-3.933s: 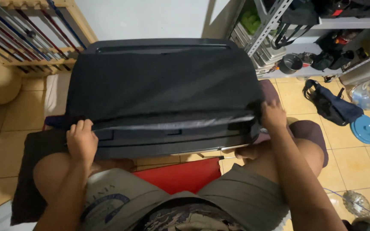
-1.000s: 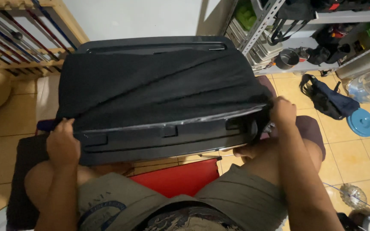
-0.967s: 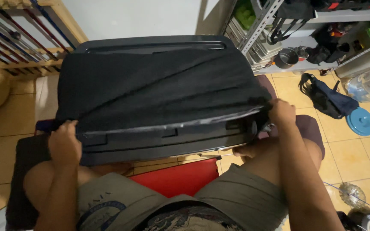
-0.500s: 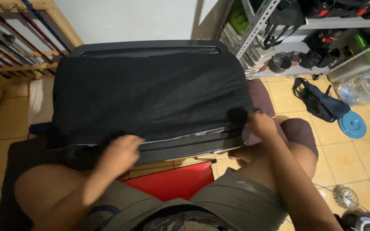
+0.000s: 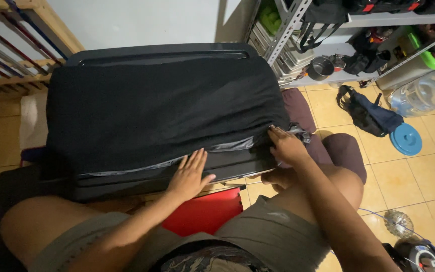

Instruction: The person is folding a large piece of black fabric over a rectangular grey container, smoothing it out and arranging the folds to fit the shape of the container.

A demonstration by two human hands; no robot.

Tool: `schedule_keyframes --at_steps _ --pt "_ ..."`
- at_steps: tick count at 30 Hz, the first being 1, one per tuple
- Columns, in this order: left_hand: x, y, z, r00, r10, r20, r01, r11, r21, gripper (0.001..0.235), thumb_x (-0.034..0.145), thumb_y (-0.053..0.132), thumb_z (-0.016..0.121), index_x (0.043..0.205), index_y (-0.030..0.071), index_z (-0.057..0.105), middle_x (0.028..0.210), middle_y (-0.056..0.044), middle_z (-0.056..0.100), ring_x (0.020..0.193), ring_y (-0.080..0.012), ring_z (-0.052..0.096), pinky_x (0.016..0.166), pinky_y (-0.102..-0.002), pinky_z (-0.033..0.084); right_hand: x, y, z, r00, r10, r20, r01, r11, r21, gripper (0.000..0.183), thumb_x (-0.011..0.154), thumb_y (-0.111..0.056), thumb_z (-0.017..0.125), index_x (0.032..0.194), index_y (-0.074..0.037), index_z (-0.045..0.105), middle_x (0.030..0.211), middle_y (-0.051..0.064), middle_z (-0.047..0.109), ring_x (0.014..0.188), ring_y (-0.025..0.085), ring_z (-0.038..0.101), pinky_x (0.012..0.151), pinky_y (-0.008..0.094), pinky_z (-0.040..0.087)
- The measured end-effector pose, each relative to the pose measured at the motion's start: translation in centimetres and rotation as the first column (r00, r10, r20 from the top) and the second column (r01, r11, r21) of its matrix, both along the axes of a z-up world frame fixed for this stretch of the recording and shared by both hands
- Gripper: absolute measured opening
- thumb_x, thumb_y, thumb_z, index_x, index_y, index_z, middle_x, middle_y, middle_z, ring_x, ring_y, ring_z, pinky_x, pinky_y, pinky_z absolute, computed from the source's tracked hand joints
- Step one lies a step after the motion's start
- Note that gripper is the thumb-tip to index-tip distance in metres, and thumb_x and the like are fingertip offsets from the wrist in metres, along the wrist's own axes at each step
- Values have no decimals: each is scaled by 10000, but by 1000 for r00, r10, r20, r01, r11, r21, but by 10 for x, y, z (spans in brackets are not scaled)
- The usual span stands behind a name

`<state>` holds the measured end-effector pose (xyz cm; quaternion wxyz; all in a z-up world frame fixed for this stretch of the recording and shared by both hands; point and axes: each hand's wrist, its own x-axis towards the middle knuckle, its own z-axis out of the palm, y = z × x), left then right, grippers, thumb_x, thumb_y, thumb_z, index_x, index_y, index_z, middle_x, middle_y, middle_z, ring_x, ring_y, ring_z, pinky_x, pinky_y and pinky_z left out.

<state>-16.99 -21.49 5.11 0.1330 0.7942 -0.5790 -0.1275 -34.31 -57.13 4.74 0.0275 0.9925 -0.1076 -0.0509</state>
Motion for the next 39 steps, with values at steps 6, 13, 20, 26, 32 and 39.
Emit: schedule_keyframes --at_steps 6,13,20,26,32,39 --pt "43 -6 -34 984 162 71 -172 970 170 733 1058 562 386 1609 81 332 1548 -149 492 1424 -307 486 1162 -541 358 14 9 -5 984 -135 -115 134 991 -9 795 878 -333 693 1559 -27 419 1655 187 374 1452 369 470 1082 553 491" --pt "67 -18 -94 951 206 229 -226 972 66 606 1056 469 428 1597 206 358 1506 -23 541 1390 -209 516 1097 -512 458 22 -16 -65 970 69 234 44 893 -447 517 796 -318 630 1281 -152 691 1319 82 689 1062 263 689 821 457 528" --pt "91 -10 -124 757 324 568 -179 938 -297 417 867 322 648 1268 207 637 1043 18 716 999 -157 711 803 -349 606 24 7 -45 967 -226 121 256 872 -416 434 942 -200 547 1330 -43 662 1196 151 724 1006 326 718 761 431 547" --pt "86 1 -110 832 241 500 -201 970 -133 351 1004 205 513 1340 146 598 1091 -37 737 1051 -197 724 835 -355 603 10 -54 -115 886 -458 -69 450 886 -113 517 1011 -187 380 1491 -33 495 1420 131 646 882 389 778 696 535 615" --pt "66 26 -67 871 114 477 -2 973 -229 306 981 133 542 1240 229 675 1125 5 768 1081 -168 732 815 -284 595 -8 -86 -135 849 -510 137 526 796 -299 396 903 -48 505 1225 110 671 990 253 738 756 427 754 596 556 554" --pt "64 54 -22 998 56 30 -53 995 -89 304 927 219 634 1197 160 762 1228 -96 757 1217 -280 683 931 -415 583 2 -21 -8 702 -658 -274 695 717 56 353 955 -176 490 1126 -63 777 1143 168 786 1056 396 754 860 551 571"
